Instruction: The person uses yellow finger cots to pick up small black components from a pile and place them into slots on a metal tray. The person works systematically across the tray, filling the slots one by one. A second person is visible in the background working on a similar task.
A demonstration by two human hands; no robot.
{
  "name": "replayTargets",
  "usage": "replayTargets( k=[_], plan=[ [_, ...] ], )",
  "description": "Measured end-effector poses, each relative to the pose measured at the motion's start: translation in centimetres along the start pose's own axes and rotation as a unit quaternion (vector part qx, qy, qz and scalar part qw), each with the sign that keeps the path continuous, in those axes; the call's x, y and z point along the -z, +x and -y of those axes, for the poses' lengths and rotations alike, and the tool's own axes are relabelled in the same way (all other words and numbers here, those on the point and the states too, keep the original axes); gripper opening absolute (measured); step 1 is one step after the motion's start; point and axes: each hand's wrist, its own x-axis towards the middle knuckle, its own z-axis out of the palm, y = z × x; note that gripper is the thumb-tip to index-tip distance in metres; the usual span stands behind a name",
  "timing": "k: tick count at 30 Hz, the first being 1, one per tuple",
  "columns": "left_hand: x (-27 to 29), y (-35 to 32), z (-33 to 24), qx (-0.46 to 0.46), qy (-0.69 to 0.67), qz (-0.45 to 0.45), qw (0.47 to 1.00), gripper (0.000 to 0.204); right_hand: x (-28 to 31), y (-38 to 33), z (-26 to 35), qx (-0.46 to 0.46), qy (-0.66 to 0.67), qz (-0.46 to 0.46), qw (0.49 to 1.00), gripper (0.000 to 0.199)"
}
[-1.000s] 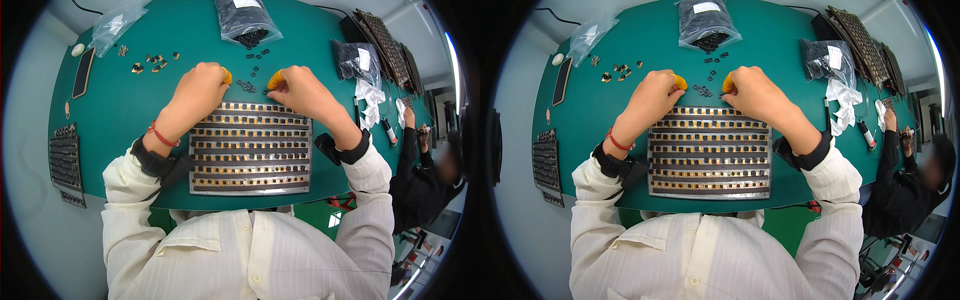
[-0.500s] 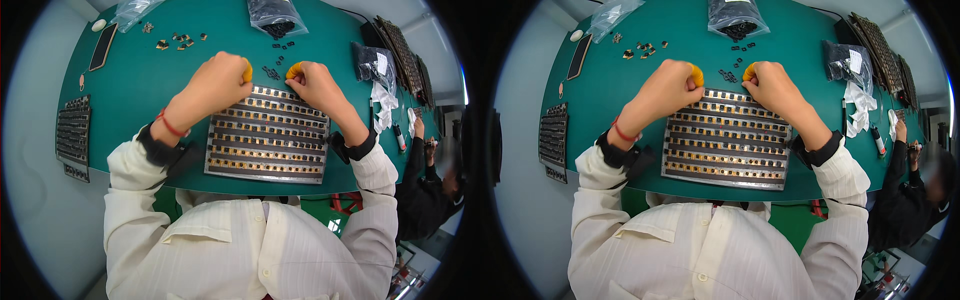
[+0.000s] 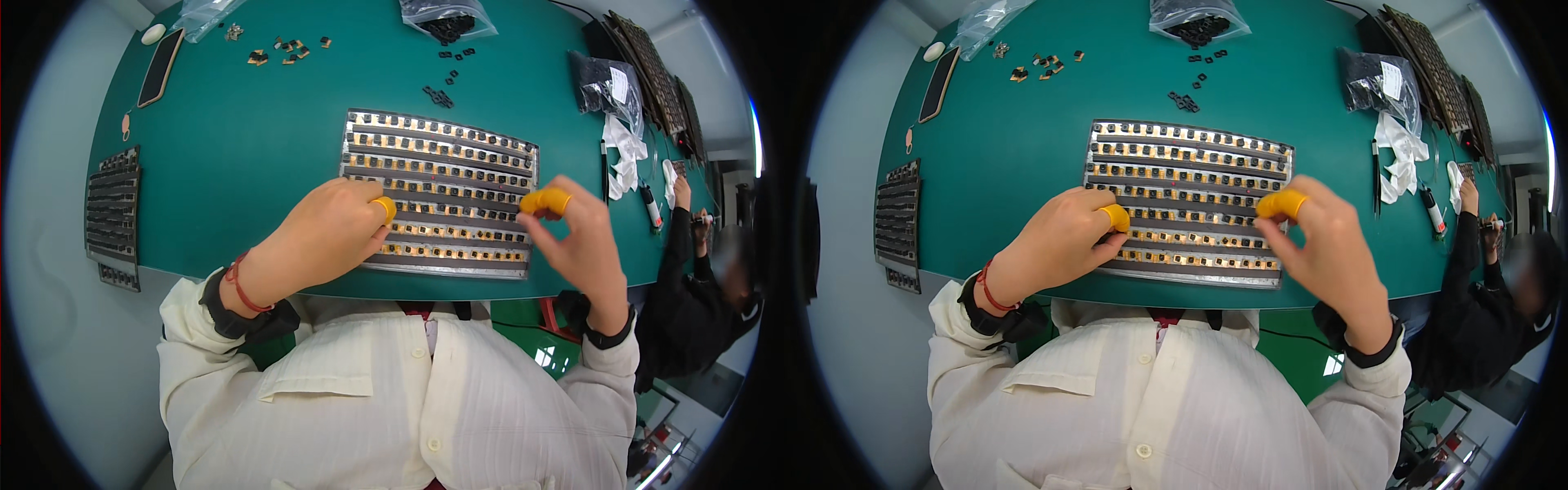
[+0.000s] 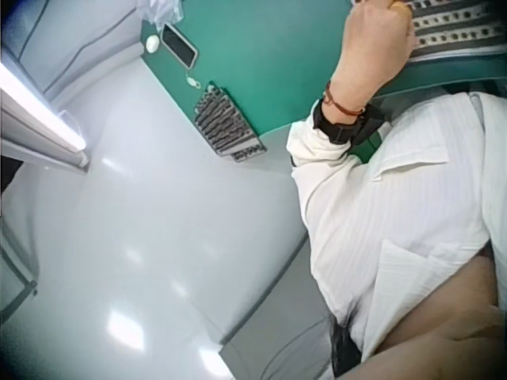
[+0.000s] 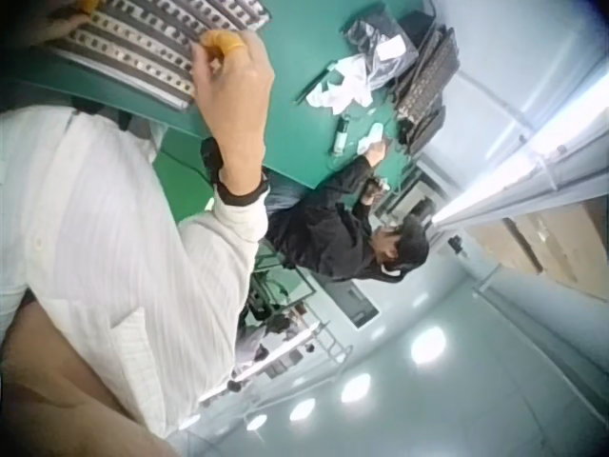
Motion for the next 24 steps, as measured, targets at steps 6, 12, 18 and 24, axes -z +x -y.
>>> replayTargets(
  k=[6,12,18,24],
  plan=[
    [-0.7,-1.0,-0.9,-0.017,0.072,-0.041,0.996,0.019,-3.3,-4.4,-1.9,-0.037,-0.013,0.035,0.999,0.018],
    [-1.4,-2.1,-2.4,0.036,0.1,0.028,0.994,0.037,-4.4,-3.5,-1.7,-0.021,-0.003,0.011,1.0,0.017],
    [-0.4,-0.9,-2.7,0.033,0.104,0.066,0.992,0.044,-5.4,-3.2,-1.8,-0.025,-0.017,0.018,0.999,0.016],
    [2.5,1.5,-1.4,0.054,0.034,0.135,0.989,0.039,-5.2,-4.3,0.1,-0.062,-0.097,0.065,0.991,0.031]
  ],
)
